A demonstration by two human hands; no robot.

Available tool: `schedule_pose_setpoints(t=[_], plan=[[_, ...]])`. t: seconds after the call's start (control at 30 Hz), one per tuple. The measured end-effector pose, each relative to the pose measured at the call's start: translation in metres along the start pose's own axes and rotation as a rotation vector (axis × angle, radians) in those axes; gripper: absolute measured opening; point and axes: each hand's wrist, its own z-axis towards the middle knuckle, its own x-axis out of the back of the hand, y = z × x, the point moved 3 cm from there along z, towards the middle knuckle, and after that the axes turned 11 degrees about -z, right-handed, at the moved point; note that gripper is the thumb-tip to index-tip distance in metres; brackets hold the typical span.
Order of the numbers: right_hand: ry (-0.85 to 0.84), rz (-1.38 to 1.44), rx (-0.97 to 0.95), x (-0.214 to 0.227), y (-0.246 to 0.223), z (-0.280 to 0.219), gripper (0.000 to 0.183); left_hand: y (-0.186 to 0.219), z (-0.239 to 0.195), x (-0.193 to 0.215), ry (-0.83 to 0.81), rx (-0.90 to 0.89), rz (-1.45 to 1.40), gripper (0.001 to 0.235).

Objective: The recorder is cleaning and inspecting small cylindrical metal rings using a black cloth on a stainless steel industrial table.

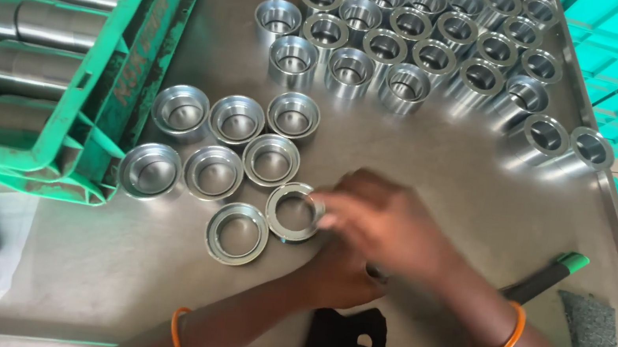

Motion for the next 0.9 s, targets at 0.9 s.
schedule_pose_setpoints(t=[0.9], plan=[[-0.056, 0.191, 0.087, 0.001, 0.013, -0.014, 0.041, 0.056, 0.003, 0.023, -0.22, 0.568, -0.06, 0.049]])
